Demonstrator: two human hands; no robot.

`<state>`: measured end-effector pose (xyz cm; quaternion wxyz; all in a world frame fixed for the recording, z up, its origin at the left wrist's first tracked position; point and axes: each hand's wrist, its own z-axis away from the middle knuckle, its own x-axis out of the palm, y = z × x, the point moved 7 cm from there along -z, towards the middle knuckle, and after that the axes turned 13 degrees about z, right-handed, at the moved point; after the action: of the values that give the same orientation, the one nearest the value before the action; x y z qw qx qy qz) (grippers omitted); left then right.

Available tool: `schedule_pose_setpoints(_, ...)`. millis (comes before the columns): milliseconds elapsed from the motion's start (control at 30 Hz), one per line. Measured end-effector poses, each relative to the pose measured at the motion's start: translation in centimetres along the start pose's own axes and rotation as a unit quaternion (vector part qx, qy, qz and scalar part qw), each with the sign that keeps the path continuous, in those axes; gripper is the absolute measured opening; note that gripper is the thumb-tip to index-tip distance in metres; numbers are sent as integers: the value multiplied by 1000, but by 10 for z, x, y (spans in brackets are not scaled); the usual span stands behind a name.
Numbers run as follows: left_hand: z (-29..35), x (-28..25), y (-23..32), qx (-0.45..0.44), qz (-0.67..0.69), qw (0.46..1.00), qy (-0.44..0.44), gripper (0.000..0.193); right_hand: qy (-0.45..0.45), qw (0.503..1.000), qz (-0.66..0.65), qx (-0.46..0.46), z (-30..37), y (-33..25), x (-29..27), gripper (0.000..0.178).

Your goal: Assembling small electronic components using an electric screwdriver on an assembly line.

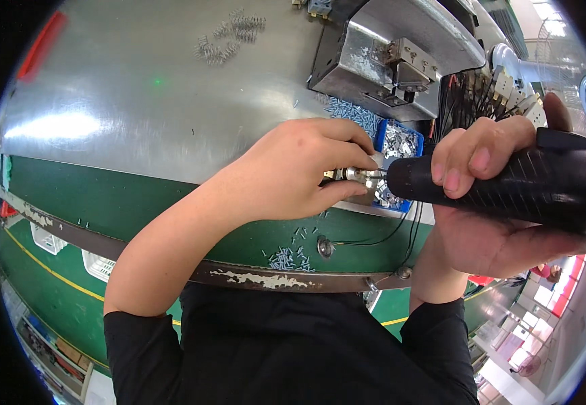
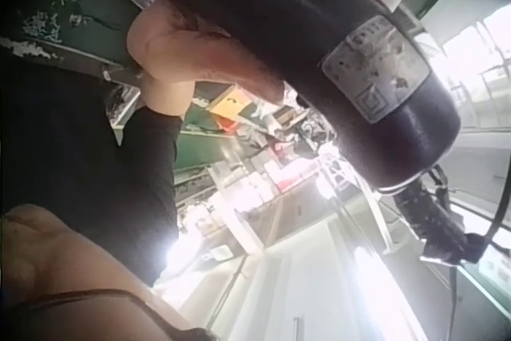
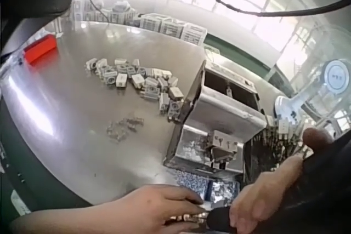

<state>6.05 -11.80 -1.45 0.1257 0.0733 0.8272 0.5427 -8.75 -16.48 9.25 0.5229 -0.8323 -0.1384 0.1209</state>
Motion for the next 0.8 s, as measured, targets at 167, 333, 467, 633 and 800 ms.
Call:
schedule_pose_setpoints(167,1,-2,1,12,-6,1000,7,29,-82,992,-71,-61,-9,-8,21,113)
schedule_pose_setpoints(333,-1,-1,0,10,-14,1000,7,29,-19,990,-120,-71,2,1,12,111)
schedule_pose_setpoints(467,1,-1,-1,14,-10,1000,12,29,-205,961,-78,-167,-5,-4,23,105)
schedule_pose_setpoints(633,2,-1,-2,-1,-11,1000,16,24,-229,955,-80,-169,-5,-7,25,104)
schedule_pose_setpoints(800,2,0,-4,-7,-16,1000,26,21,-94,990,23,-106,4,-23,25,121)
